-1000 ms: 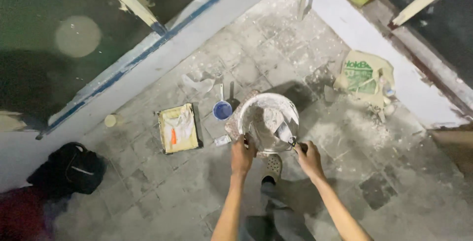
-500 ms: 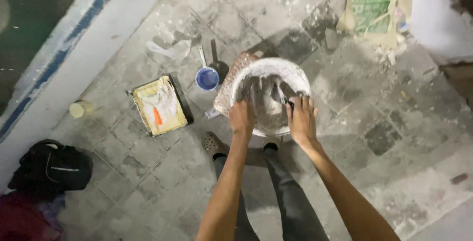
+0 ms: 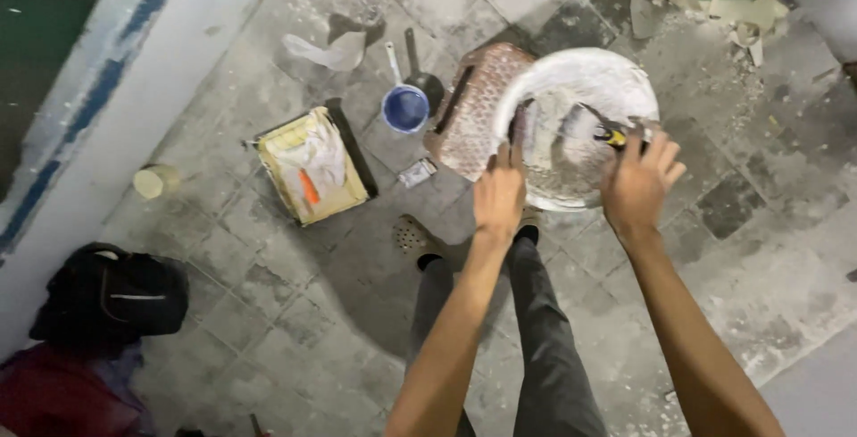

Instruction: The person mixes a white powder with water in a bucket using a trowel, then applies the resulting paste to a wooden window frame. The person adds powder from a plastic bag, pours water from a blue cup, and stirs the mixture before spreading it onto the frame.

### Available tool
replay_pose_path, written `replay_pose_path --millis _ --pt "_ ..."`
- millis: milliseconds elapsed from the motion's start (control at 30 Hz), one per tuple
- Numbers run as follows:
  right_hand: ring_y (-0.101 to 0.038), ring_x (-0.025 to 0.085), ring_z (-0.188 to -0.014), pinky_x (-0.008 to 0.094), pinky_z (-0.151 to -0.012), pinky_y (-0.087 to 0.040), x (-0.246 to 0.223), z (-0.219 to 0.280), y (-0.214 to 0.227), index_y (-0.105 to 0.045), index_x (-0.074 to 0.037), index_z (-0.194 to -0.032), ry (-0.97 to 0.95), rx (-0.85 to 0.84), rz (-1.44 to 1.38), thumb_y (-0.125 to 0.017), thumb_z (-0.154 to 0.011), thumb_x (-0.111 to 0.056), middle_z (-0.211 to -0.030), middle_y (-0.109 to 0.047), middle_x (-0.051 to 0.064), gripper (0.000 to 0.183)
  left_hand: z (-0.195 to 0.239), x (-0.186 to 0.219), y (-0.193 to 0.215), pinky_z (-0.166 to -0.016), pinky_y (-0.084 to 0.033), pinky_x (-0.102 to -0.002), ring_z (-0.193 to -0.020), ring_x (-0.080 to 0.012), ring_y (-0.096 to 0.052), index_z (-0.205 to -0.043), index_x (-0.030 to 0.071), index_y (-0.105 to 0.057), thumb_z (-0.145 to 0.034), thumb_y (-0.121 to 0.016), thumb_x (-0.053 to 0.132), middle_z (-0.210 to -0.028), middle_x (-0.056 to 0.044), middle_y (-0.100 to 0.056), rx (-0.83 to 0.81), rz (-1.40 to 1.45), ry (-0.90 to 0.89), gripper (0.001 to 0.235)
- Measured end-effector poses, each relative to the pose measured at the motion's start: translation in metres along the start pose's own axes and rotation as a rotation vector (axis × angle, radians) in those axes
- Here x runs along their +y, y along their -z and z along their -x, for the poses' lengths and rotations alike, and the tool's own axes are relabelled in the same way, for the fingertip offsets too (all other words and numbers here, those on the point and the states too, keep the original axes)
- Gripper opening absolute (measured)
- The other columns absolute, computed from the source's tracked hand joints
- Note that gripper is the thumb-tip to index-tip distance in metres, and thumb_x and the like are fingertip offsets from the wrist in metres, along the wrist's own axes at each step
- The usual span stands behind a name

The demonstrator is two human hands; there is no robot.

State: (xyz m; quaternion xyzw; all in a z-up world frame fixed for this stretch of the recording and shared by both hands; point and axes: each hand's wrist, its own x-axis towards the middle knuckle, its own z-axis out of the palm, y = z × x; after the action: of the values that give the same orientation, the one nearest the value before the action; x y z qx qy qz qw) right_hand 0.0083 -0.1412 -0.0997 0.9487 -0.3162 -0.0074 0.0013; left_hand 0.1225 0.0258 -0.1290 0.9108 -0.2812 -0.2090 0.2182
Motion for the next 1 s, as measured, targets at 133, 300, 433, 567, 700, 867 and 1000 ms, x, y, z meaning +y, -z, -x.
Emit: replay_pose_path --millis 133,300,433,567,700,867,1000 --pt "-0.043 0.044 -0.130 0.057 -0.101 -0.035 -0.033 0.022 0.022 -0.055 0.001 -0.143 -0.001 0.049 -0.172 -0.074 -0.092 -0.013 -0.151 -0.046 0.026 0.057 0.017 -0.029 0.015 -0.087 -0.061 -0.043 -0.120 -0.0348 -0.062 -0.131 0.001 -0.057 -0.091 -0.060 0.006 -0.128 -0.014 -0.060 0.098 0.050 -0.083 0.040" --pt "-0.044 0.044 -0.136 0.057 -0.108 -0.035 -0.081 0.044 0.036 -0.053 0.000 -0.137 0.042 0.075 -0.271 -0.072 -0.091 -0.011 -0.150 -0.048 0.023 0.052 0.036 -0.073 0.020 -0.094 -0.059 -0.042 -0.125 -0.0368 -0.059 -0.135 -0.001 -0.057 -0.090 -0.061 0.002 -0.132 -0.015 -0.058 0.180 0.008 -0.084 0.046" --pt "-0.045 0.044 -0.131 0.058 -0.109 -0.035 -0.114 0.056 0.037 -0.058 -0.002 -0.138 0.110 0.065 -0.362 -0.069 -0.091 -0.009 -0.143 -0.050 0.024 0.048 0.047 -0.105 0.016 -0.089 -0.057 -0.046 -0.122 -0.0397 -0.057 -0.132 -0.001 -0.057 -0.087 -0.065 0.012 -0.132 -0.018 -0.057 0.157 0.073 0.003 0.048" --pt "-0.049 0.044 -0.124 0.056 -0.105 -0.038 -0.139 0.070 0.030 -0.059 -0.002 -0.132 0.192 0.016 -0.434 -0.067 -0.091 -0.010 -0.138 -0.054 0.023 0.042 0.072 -0.144 0.014 -0.094 -0.054 -0.049 -0.122 -0.0391 -0.058 -0.133 0.001 -0.057 -0.093 -0.064 0.016 -0.133 -0.017 -0.058 0.115 0.072 0.141 0.043" --pt "-0.052 0.043 -0.120 0.054 -0.102 -0.039 -0.167 0.053 0.015 -0.059 -0.001 -0.124 0.281 -0.045 -0.506 -0.065 -0.087 -0.010 -0.135 -0.057 0.022 0.038 0.065 -0.189 0.019 -0.097 -0.050 -0.049 -0.123 -0.0431 -0.054 -0.131 0.001 -0.057 -0.092 -0.066 0.020 -0.134 -0.022 -0.056 0.168 -0.029 0.211 0.044" --pt "-0.051 0.042 -0.121 0.052 -0.105 -0.040 -0.217 0.020 -0.022 -0.058 -0.002 -0.134 0.339 -0.142 -0.550 -0.065 -0.088 -0.009 -0.136 -0.054 0.021 0.047 0.050 -0.238 0.034 -0.109 -0.046 -0.045 -0.128 -0.0382 -0.053 -0.138 -0.002 -0.053 -0.087 -0.061 0.009 -0.138 -0.019 -0.056 0.201 0.046 0.247 0.053" --pt "-0.052 0.041 -0.126 0.050 -0.105 -0.042 -0.261 -0.024 -0.081 -0.053 -0.002 -0.137 0.410 -0.123 -0.581 -0.063 -0.087 -0.010 -0.137 -0.053 0.019 0.051 0.019 -0.277 0.018 -0.111 -0.043 -0.047 -0.132 -0.0400 -0.050 -0.141 -0.004 -0.050 -0.091 -0.061 0.008 -0.143 -0.021 -0.052 0.261 0.043 0.255 0.053"
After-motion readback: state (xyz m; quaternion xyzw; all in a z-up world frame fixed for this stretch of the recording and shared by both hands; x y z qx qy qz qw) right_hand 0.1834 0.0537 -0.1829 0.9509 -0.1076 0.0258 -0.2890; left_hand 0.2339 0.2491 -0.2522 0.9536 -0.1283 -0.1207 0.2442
